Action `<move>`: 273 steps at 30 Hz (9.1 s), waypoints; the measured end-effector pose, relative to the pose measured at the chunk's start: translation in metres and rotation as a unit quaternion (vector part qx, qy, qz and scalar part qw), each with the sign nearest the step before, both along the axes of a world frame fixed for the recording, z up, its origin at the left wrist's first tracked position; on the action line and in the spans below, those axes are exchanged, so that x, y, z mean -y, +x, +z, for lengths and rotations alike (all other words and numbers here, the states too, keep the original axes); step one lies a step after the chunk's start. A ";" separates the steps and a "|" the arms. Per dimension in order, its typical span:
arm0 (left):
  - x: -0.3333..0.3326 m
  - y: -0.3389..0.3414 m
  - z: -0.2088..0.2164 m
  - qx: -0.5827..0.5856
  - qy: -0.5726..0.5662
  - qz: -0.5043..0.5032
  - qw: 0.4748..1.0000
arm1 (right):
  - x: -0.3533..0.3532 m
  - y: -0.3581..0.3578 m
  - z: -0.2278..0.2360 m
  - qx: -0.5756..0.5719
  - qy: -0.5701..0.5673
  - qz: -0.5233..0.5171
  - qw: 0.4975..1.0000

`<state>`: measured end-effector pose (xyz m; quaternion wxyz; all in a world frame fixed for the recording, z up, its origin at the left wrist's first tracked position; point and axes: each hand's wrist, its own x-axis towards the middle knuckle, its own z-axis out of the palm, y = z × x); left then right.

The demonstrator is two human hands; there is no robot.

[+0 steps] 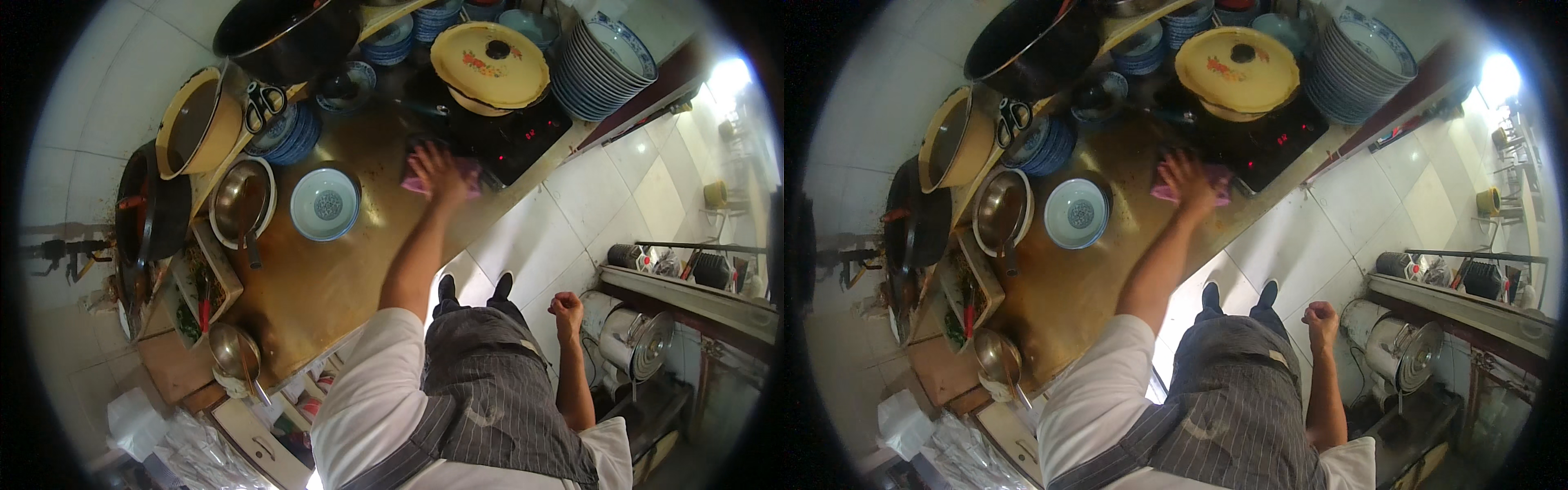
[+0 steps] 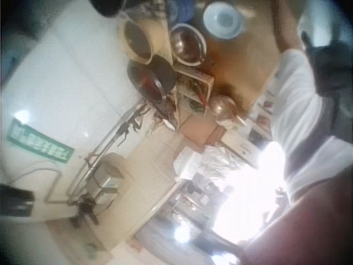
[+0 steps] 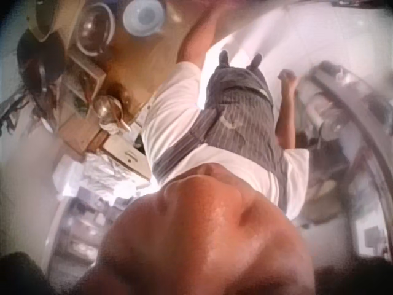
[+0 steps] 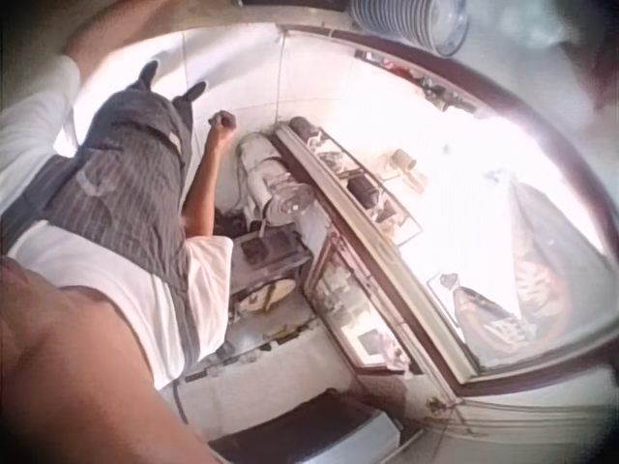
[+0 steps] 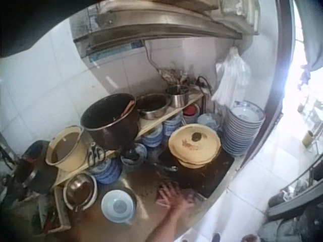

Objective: The person prepares noodles by fetching ingredients from a container, putting them into a bowl, adding liquid from a pot with a ladle, and mixing the ingredients with chopsticks.

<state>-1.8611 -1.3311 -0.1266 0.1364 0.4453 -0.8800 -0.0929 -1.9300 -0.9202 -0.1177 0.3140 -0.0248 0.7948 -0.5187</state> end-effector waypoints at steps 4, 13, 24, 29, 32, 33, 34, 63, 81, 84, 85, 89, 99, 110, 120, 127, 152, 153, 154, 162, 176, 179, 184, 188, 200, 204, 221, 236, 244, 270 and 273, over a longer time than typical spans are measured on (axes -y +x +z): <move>-0.067 0.042 0.005 -0.009 0.030 -0.091 0.995 | 0.006 0.009 -0.008 0.009 -0.005 0.004 1.000; -0.029 0.304 -0.018 -0.476 0.252 0.251 0.804 | 0.063 0.002 -0.018 -0.024 -0.058 0.093 0.994; 0.054 0.252 0.006 -0.598 0.349 0.367 0.621 | 0.027 -0.004 -0.028 -0.021 -0.064 -0.007 0.998; 0.058 0.243 0.031 -0.560 0.329 0.306 0.696 | -0.027 -0.015 -0.048 -0.033 -0.024 -0.091 0.995; 0.054 0.186 0.111 -0.497 0.358 0.241 0.753 | -0.059 -0.018 -0.056 -0.024 0.017 -0.133 0.991; 0.055 0.165 0.134 -0.496 0.372 0.198 0.760 | -0.065 -0.019 -0.056 -0.013 0.012 -0.148 0.989; 0.060 0.138 0.154 -0.494 0.384 0.158 0.764 | -0.072 -0.022 -0.053 -0.002 0.007 -0.160 0.987; 0.185 -0.359 0.135 -0.177 0.305 0.171 0.920 | -0.263 -0.276 -0.079 -0.032 0.089 -0.378 0.921; 0.014 -0.552 0.196 -0.204 0.013 0.054 0.977 | -0.131 -0.666 -0.073 0.150 -0.236 -0.271 0.921; -0.051 -0.666 0.185 -0.198 0.034 -0.060 0.978 | -0.127 -0.742 -0.073 0.175 -0.221 -0.257 0.924; -0.075 -0.705 0.177 -0.192 0.059 -0.098 0.975 | -0.133 -0.762 -0.077 0.183 -0.219 -0.249 0.925; -0.179 -0.855 0.141 -0.119 0.203 -0.256 0.937 | -0.165 -0.842 -0.069 0.234 -0.222 -0.246 0.914; -0.358 -1.073 0.044 0.099 0.407 -0.390 0.820 | -0.338 -1.237 -0.059 0.023 -0.316 -0.323 0.892; -0.370 -1.099 0.013 0.203 0.420 -0.197 0.862 | -0.363 -1.519 -0.105 0.119 -0.163 -0.234 0.951; -0.309 -1.123 0.064 0.075 0.444 -0.034 0.892 | -0.335 -1.418 -0.056 0.244 -0.044 -0.096 0.964; -0.268 -1.230 0.124 -0.193 0.265 -0.143 0.934 | -0.127 -1.393 0.056 0.102 -0.183 0.085 0.974; -0.302 -1.294 0.289 -0.111 0.442 -0.524 0.720 | 0.021 -1.355 0.236 0.305 -0.650 0.045 0.695; -0.301 -1.290 0.287 -0.103 0.496 -0.469 0.723 | 0.013 -1.351 0.243 0.327 -0.646 0.027 0.689; -0.302 -1.290 0.274 -0.125 0.566 -0.344 0.739 | 0.004 -1.350 0.243 0.243 -0.640 0.106 0.721; -0.346 -1.324 0.269 -0.397 0.507 -0.282 0.711 | -0.052 -1.361 0.283 0.056 -0.650 0.156 0.742; -0.449 -1.338 0.290 -0.217 0.388 -0.256 0.858 | -0.191 -1.446 0.256 -0.044 -0.295 0.254 0.920; -0.474 -1.318 0.308 -0.168 0.142 -0.288 0.932 | -0.209 -1.441 0.298 -0.214 -0.234 0.418 0.851; -0.532 -1.309 0.367 -0.230 -0.135 -0.231 0.936 | -0.209 -1.426 0.303 -0.500 -0.236 0.165 0.817; -0.568 -1.302 0.358 -0.238 0.098 -0.372 0.892 | -0.182 -1.334 0.189 0.125 -0.463 -0.058 0.876; -0.499 -1.095 0.289 -0.490 -0.014 -0.167 0.856 | -0.116 -1.094 0.209 0.353 -0.456 0.300 0.760; -0.512 -0.971 0.274 -0.383 -0.115 -0.034 0.916 | -0.088 -0.974 0.217 0.341 -0.401 0.476 0.704; -0.488 -0.573 0.105 -0.948 -0.047 0.240 0.205 | -0.008 -0.603 0.207 -0.058 -0.210 0.938 0.270; -0.491 -0.458 0.094 -0.923 0.108 0.240 0.280 | 0.374 -0.336 0.103 -0.472 -0.012 0.742 0.477; -0.463 -0.342 0.143 -0.258 -0.037 0.323 0.910 | 0.374 -0.330 0.109 -0.448 -0.025 0.718 0.532; -0.324 -0.449 0.122 -0.757 0.516 0.054 0.396 | 0.093 -0.481 0.141 -0.447 -0.258 0.447 0.731; -0.325 -0.560 0.142 -0.694 0.590 0.007 0.413 | 0.077 -0.582 0.145 -0.554 -0.156 0.358 0.735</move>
